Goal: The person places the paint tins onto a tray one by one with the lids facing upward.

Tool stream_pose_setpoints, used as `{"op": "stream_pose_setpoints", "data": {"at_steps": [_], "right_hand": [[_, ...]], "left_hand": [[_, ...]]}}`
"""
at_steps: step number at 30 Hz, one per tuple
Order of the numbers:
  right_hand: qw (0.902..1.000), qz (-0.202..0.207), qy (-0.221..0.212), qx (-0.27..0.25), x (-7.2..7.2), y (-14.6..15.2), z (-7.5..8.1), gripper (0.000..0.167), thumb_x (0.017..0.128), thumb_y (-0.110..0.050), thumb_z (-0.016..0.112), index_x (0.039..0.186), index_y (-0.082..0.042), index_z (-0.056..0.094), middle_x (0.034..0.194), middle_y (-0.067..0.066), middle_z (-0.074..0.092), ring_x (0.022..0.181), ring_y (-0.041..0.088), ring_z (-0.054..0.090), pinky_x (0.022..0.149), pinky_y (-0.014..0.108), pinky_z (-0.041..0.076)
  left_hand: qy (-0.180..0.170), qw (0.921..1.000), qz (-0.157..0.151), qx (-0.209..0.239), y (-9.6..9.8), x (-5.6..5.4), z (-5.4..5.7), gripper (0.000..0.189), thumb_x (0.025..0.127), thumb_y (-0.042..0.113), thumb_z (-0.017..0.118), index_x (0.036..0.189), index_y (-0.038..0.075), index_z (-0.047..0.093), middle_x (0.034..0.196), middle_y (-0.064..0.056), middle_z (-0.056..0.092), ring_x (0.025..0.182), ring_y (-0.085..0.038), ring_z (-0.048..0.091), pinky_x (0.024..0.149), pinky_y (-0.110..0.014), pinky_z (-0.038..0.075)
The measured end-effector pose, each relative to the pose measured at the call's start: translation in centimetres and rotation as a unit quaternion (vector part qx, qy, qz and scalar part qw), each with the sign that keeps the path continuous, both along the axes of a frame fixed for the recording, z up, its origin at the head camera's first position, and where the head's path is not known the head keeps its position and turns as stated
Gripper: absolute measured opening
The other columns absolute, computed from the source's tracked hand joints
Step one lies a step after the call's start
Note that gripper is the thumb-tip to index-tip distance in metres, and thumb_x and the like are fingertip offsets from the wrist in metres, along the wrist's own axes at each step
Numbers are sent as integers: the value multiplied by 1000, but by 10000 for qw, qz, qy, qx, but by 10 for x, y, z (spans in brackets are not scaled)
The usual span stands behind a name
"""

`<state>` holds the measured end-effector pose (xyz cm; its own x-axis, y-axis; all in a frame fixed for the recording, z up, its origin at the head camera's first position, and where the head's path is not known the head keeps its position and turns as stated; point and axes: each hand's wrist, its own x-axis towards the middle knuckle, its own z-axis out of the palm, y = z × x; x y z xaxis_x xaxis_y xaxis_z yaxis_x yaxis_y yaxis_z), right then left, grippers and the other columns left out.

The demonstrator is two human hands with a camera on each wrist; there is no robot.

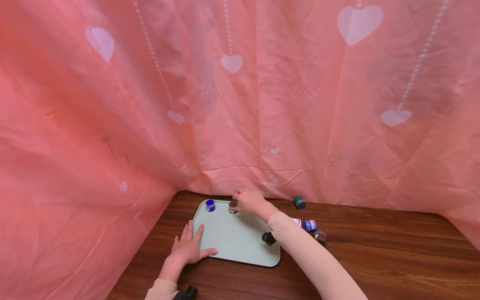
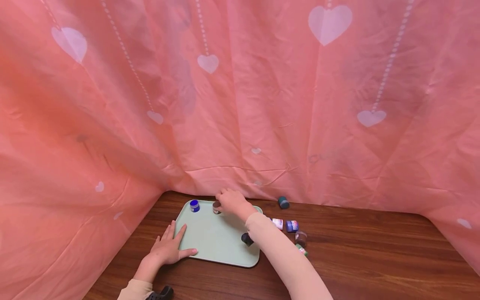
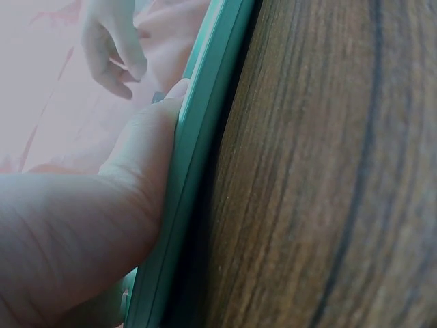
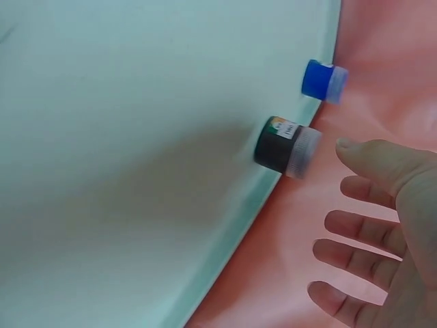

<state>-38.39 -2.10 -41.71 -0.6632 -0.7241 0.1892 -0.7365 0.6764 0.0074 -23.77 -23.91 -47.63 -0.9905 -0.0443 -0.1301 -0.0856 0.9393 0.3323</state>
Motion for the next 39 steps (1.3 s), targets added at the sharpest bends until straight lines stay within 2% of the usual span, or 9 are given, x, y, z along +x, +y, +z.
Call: {"op": "stream_pose_setpoints", "data": {"at_steps": [5, 11, 15, 19, 22, 26, 33, 39], "right_hand": [[9994, 293, 196, 68, 9, 13, 5, 27, 86, -26, 73, 108, -11, 68, 95, 5, 59, 91, 25, 59, 78, 40, 51], [9951, 572, 741, 306, 25, 32, 11, 30, 84, -33, 75, 107, -15, 67, 99, 3, 62, 95, 24, 61, 84, 39, 51], [9917, 688, 979, 466, 37, 47, 11, 30, 85, -38, 74, 108, -18, 68, 99, 2, 62, 93, 22, 60, 76, 37, 50], [9903, 777, 1016, 537, 50, 61, 10, 32, 86, -40, 72, 110, -21, 67, 102, 0, 62, 92, 21, 60, 66, 32, 45], [9900, 884, 1007, 443, 58, 72, 11, 32, 86, -39, 73, 111, -21, 68, 102, 0, 62, 92, 19, 60, 63, 30, 44], [9896, 1021, 983, 236, 71, 88, 12, 31, 85, -36, 74, 110, -18, 69, 100, 0, 63, 92, 19, 61, 64, 29, 45], [9895, 1079, 957, -75, 93, 116, 12, 32, 85, -34, 74, 111, -17, 69, 100, -1, 62, 89, 17, 59, 63, 26, 41], [9908, 1083, 792, -206, 112, 138, 2, 30, 85, -33, 74, 110, -18, 69, 99, -3, 61, 88, 14, 58, 69, 30, 46]], "left_hand": [[-42, 10000, 2, -17, 0, 0, -2, 107, 75, 75, 62, 154, 11, 29, 161, -29, 4, 149, -47, 11, 110, -72, 16], [-65, 10000, -18, -27, -1, 0, 1, 106, 76, 74, 62, 155, 11, 28, 161, -28, 4, 149, -47, 10, 111, -72, 15], [-46, 10000, -43, -10, -1, 1, 2, 106, 76, 74, 62, 154, 11, 28, 161, -29, 4, 149, -47, 10, 110, -72, 15], [-78, 10000, -47, 22, -2, 1, 0, 107, 76, 75, 61, 154, 11, 28, 162, -28, 4, 149, -46, 9, 111, -72, 14], [-97, 9999, -26, 56, -3, 1, -2, 109, 75, 79, 58, 155, 13, 26, 163, -26, 1, 151, -43, 6, 113, -71, 12], [-61, 9999, -39, 130, -3, 0, -5, 112, 73, 82, 56, 156, 13, 25, 163, -25, 0, 151, -42, 4, 113, -71, 10], [-68, 9999, -59, 110, -3, 0, -2, 111, 74, 80, 58, 155, 12, 27, 162, -26, 2, 150, -43, 6, 113, -71, 11], [-73, 9999, -65, 26, -4, 0, 0, 107, 76, 75, 61, 154, 11, 28, 162, -28, 4, 149, -45, 9, 111, -72, 14]]}}
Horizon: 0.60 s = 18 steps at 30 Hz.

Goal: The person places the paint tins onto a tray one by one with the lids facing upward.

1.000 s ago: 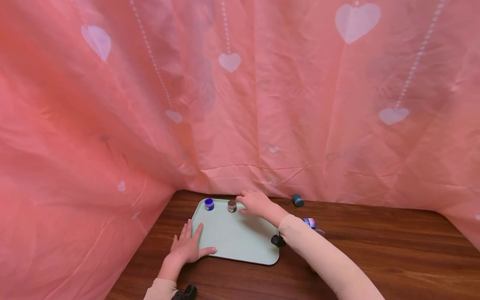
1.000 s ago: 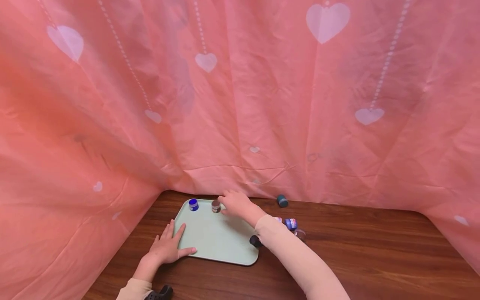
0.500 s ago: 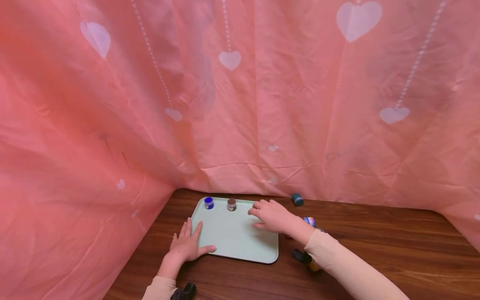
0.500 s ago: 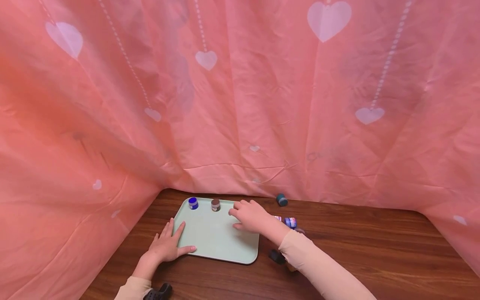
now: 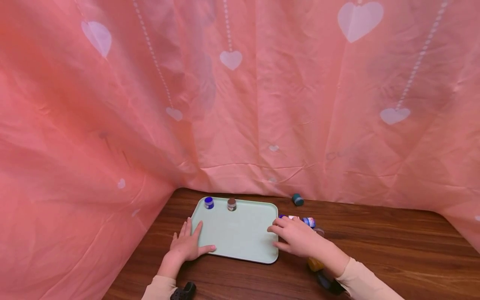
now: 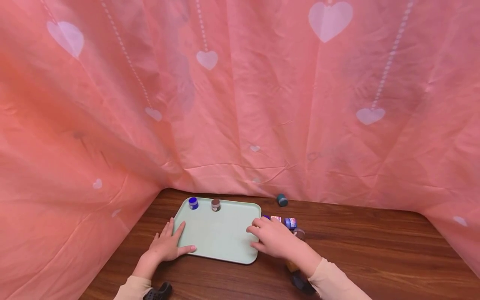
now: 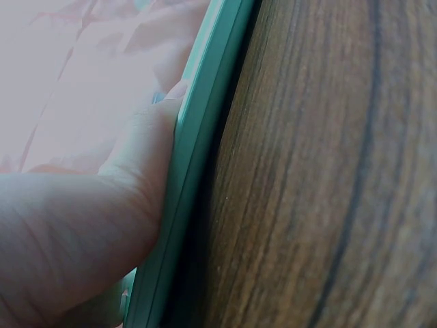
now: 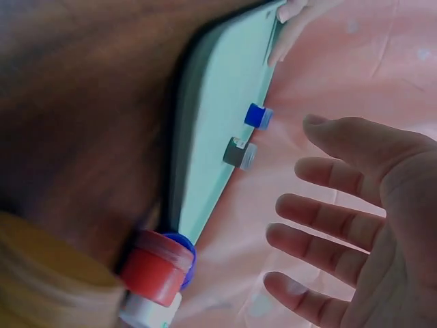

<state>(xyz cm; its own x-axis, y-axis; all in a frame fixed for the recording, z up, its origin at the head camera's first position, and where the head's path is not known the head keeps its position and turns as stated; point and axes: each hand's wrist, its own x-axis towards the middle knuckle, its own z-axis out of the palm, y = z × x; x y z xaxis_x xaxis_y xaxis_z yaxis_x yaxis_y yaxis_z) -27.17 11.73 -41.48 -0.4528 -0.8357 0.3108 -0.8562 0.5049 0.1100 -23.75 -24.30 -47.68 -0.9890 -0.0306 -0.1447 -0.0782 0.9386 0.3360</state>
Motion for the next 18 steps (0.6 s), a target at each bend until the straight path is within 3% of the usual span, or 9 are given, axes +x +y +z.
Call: {"op": "stream_pose_setpoints", "data": {"at_steps": [8, 12, 18], "right_hand": [[9997, -44, -37, -223, 22, 23, -11, 31, 83, -34, 74, 109, -18, 69, 99, -7, 61, 93, 13, 58, 71, 32, 47], [9993, -131, -42, -334, 29, 33, -17, 30, 82, -34, 75, 108, -20, 68, 98, -8, 60, 92, 12, 58, 67, 30, 43], [9983, -398, -284, -302, 36, 46, -23, 30, 84, -35, 73, 110, -20, 69, 102, -7, 63, 93, 13, 60, 71, 34, 47]], "left_hand": [[7, 10000, -25, 17, 3, 0, 0, 106, 77, 75, 61, 154, 11, 28, 162, -28, 4, 149, -46, 8, 111, -72, 14], [11, 10000, -11, -10, 3, 1, 1, 106, 76, 75, 61, 154, 11, 29, 162, -28, 5, 149, -46, 10, 111, -72, 15], [-36, 10000, 12, -3, 2, 2, 2, 106, 77, 75, 61, 155, 11, 28, 162, -28, 4, 149, -46, 9, 111, -72, 14]]}}
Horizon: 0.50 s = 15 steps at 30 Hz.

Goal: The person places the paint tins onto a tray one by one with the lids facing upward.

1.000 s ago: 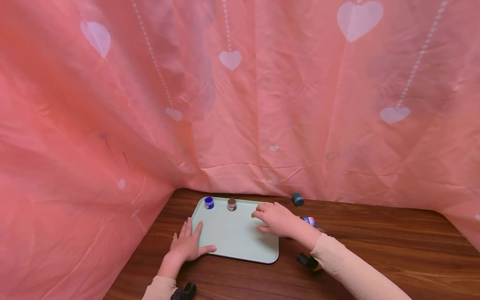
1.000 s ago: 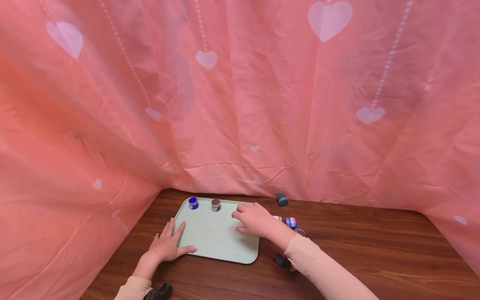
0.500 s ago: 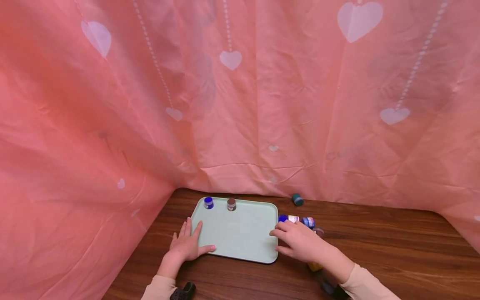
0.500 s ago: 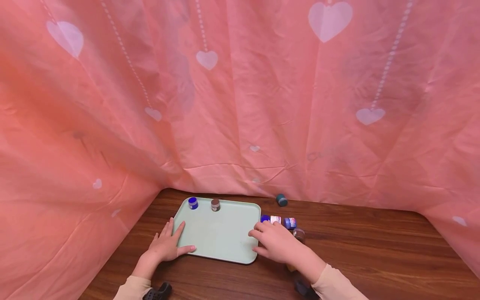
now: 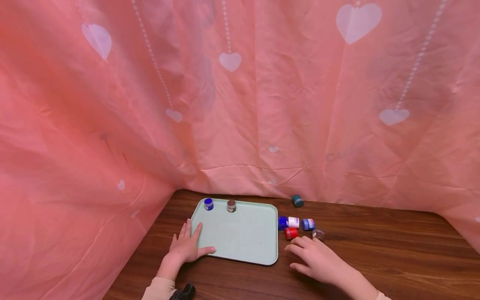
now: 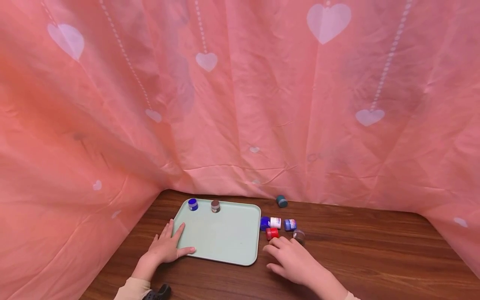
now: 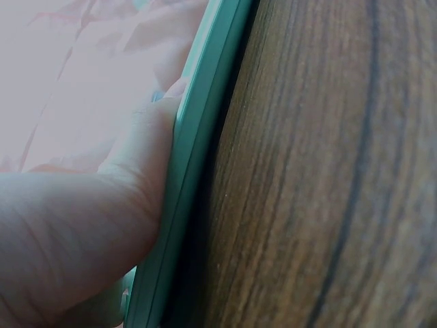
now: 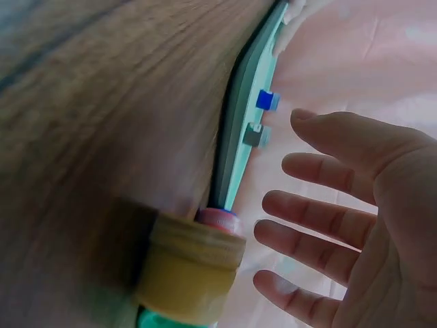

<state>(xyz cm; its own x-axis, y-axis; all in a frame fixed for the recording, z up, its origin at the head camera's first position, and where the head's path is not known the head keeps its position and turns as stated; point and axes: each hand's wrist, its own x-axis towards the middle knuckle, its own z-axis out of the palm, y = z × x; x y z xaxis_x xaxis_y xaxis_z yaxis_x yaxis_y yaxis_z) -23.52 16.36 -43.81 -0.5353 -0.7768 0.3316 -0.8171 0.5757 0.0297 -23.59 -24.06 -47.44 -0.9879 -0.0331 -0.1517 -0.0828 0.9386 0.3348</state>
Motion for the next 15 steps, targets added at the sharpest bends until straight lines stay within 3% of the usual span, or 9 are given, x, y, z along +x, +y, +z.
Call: {"op": "stream_pose_setpoints", "data": {"at_steps": [9, 15], "right_hand": [[9998, -180, 64, -13, 6, 12, -3, 33, 80, -38, 76, 109, -23, 68, 102, -9, 63, 95, 13, 60, 70, 33, 46], [9991, -260, -264, 226, 7, 18, -3, 47, 69, -35, 85, 111, -23, 68, 106, -6, 63, 99, 15, 58, 73, 34, 46]], "left_hand": [[64, 10000, -28, -38, 0, 2, 0, 105, 77, 74, 62, 154, 11, 29, 161, -29, 4, 149, -47, 10, 110, -73, 15], [52, 10000, -21, 40, 0, 2, 0, 107, 76, 76, 60, 154, 10, 28, 161, -29, 3, 149, -47, 9, 111, -73, 13]]}}
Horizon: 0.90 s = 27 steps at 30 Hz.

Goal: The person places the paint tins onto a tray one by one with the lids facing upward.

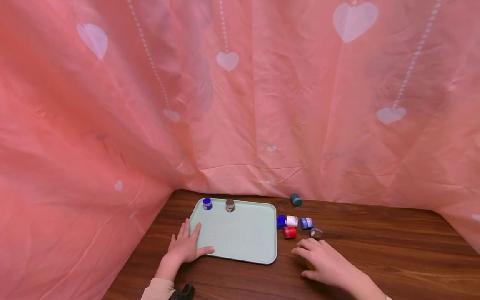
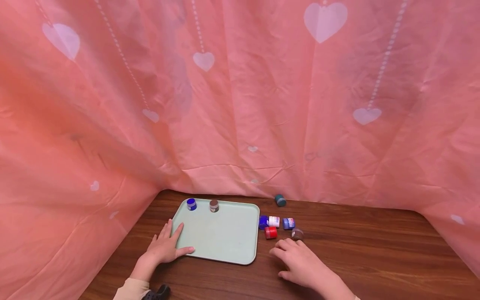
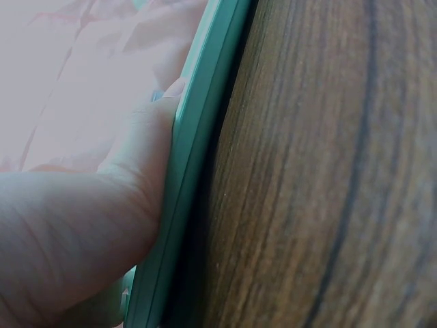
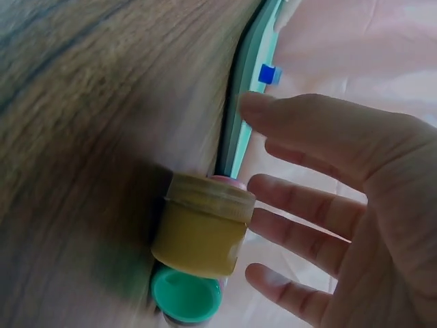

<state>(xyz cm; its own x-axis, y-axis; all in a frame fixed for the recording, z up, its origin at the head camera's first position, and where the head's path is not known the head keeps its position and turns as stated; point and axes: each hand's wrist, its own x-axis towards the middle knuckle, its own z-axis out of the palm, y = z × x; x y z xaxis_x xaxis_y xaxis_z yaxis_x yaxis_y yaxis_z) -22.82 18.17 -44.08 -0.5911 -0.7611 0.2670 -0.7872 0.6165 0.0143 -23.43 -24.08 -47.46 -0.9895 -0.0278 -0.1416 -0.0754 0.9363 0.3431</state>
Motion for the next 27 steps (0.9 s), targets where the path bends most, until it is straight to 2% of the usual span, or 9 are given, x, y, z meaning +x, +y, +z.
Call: {"op": "stream_pose_setpoints", "data": {"at_steps": [5, 10, 18, 23, 27], "right_hand": [[9998, 23, -145, 131, -2, 5, 0, 50, 63, -31, 89, 108, -25, 68, 106, -6, 62, 99, 17, 56, 73, 35, 44], [9996, -87, -13, 265, -4, 11, -1, 50, 59, -28, 90, 104, -24, 68, 103, -6, 60, 97, 18, 56, 73, 36, 44], [9982, -135, 530, 252, -8, 15, -8, 48, 53, -25, 91, 94, -21, 66, 96, -6, 57, 93, 19, 54, 69, 35, 42], [9977, -73, 639, 230, -9, 15, -9, 45, 52, -26, 91, 89, -22, 66, 94, -8, 55, 89, 18, 52, 67, 33, 40], [9974, -3, 697, 176, -11, 14, -10, 43, 53, -26, 90, 88, -22, 65, 94, -8, 54, 89, 17, 52, 67, 33, 40]], "left_hand": [[56, 10000, 32, -52, -4, -3, -8, 113, 72, 83, 56, 155, 13, 27, 162, -26, 2, 150, -44, 6, 112, -72, 11], [132, 9999, 20, -19, -4, -6, -13, 113, 71, 84, 55, 155, 13, 28, 162, -26, 1, 150, -44, 6, 111, -73, 12], [103, 9999, -5, 50, -3, -3, -9, 113, 72, 83, 55, 155, 12, 27, 162, -27, 1, 150, -44, 5, 112, -72, 11], [-33, 10000, 2, 65, -2, -2, -3, 110, 74, 79, 59, 155, 12, 27, 162, -26, 1, 150, -44, 5, 113, -71, 11], [-3, 9999, -7, 104, -2, -2, -4, 110, 73, 80, 59, 154, 11, 28, 162, -27, 1, 150, -45, 6, 112, -72, 11]]}}
